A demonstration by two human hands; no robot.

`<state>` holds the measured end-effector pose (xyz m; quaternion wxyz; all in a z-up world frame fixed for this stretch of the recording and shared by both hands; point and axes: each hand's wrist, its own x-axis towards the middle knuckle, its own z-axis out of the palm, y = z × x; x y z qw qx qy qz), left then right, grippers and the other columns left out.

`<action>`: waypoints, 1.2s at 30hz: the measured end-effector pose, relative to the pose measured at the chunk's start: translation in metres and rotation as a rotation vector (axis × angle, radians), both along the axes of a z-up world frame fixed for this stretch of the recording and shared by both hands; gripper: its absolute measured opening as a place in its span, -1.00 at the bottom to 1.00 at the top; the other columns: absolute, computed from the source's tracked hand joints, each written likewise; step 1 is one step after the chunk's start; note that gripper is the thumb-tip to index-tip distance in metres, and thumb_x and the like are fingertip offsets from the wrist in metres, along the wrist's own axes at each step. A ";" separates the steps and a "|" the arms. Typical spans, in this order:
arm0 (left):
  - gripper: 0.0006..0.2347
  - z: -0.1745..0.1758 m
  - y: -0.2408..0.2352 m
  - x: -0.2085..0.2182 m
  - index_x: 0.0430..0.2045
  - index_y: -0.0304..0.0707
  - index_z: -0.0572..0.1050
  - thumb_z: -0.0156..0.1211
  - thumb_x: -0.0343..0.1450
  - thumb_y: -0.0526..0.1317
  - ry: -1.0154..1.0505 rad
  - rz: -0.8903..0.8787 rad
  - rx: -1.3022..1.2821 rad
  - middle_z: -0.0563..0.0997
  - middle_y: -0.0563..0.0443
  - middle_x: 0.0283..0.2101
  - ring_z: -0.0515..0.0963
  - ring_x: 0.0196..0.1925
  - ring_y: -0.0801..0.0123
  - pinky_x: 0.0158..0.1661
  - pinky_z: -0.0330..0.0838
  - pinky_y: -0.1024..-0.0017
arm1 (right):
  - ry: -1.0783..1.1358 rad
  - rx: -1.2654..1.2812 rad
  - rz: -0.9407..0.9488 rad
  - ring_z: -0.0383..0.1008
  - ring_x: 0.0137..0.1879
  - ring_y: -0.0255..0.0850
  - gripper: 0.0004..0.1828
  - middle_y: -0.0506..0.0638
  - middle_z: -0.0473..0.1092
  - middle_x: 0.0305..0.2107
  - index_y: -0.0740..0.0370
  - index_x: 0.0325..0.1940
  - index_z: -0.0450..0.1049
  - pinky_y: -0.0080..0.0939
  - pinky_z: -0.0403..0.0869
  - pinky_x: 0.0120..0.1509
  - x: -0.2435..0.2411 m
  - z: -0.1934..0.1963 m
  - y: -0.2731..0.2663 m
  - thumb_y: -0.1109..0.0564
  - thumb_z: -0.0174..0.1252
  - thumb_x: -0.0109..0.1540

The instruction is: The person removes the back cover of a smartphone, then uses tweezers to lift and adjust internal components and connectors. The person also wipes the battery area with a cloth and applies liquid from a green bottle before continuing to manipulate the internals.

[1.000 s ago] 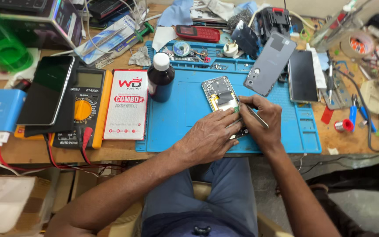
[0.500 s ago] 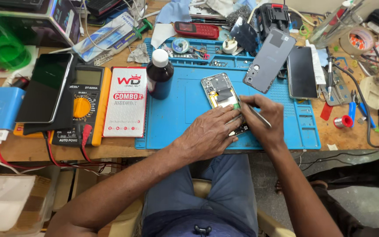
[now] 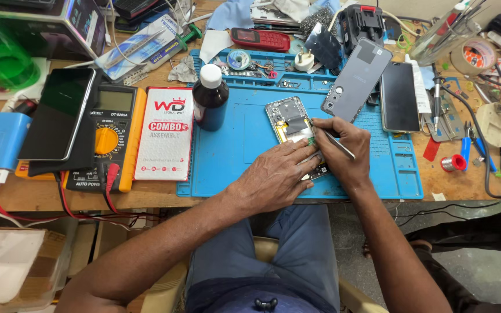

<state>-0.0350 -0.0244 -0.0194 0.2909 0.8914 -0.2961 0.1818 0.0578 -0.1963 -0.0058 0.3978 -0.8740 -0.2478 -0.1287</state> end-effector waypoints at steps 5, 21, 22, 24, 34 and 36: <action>-0.57 0.006 0.001 -0.002 0.12 -0.41 0.48 0.28 0.40 -0.14 0.029 -0.010 0.019 0.51 -0.25 0.17 0.42 0.33 0.00 0.34 0.26 0.16 | -0.010 -0.007 0.044 0.64 -0.27 -0.26 -0.81 0.15 0.60 -0.31 0.36 -0.06 0.63 -0.29 0.53 -0.21 0.000 0.004 0.001 0.23 0.26 0.27; -0.59 -0.006 -0.002 0.000 0.12 -0.34 0.46 0.26 0.41 -0.13 0.025 0.005 0.005 0.47 -0.23 0.26 0.37 0.38 -0.04 0.33 0.23 0.12 | -0.043 -0.044 0.006 0.67 -0.09 -0.16 -0.79 0.16 0.60 -0.18 0.34 -0.03 0.61 -0.24 0.57 0.00 -0.066 0.005 -0.047 0.27 0.29 0.25; -0.59 -0.006 -0.002 0.000 0.12 -0.33 0.46 0.26 0.41 -0.13 0.030 0.004 0.005 0.47 -0.22 0.27 0.37 0.38 -0.03 0.33 0.23 0.12 | -0.043 -0.058 -0.007 0.67 -0.09 -0.16 -0.79 0.16 0.60 -0.20 0.34 -0.03 0.62 -0.25 0.57 -0.01 -0.065 0.004 -0.047 0.27 0.30 0.25; -0.56 -0.006 -0.003 -0.002 0.15 -0.37 0.45 0.26 0.42 -0.13 0.009 0.009 0.015 0.46 -0.23 0.27 0.37 0.38 -0.03 0.34 0.23 0.13 | -0.036 -0.024 0.018 0.67 -0.07 -0.17 -0.80 0.14 0.61 -0.17 0.34 -0.03 0.62 -0.25 0.57 0.01 -0.064 0.001 -0.048 0.28 0.29 0.26; -0.57 -0.007 -0.003 -0.004 0.14 -0.36 0.45 0.28 0.41 -0.15 0.009 0.002 -0.003 0.47 -0.22 0.28 0.38 0.39 -0.02 0.34 0.24 0.15 | -0.053 -0.019 0.005 0.67 -0.09 -0.18 -0.82 0.13 0.60 -0.19 0.34 -0.03 0.62 -0.27 0.56 -0.02 -0.063 0.002 -0.042 0.28 0.29 0.28; -0.56 -0.002 0.001 0.002 0.14 -0.36 0.45 0.28 0.39 -0.14 0.010 -0.003 0.003 0.47 -0.23 0.27 0.38 0.37 -0.03 0.33 0.24 0.15 | -0.032 0.000 -0.013 0.67 -0.12 -0.19 -0.81 0.11 0.60 -0.22 0.32 -0.04 0.62 -0.28 0.56 -0.03 -0.056 0.008 -0.035 0.27 0.29 0.26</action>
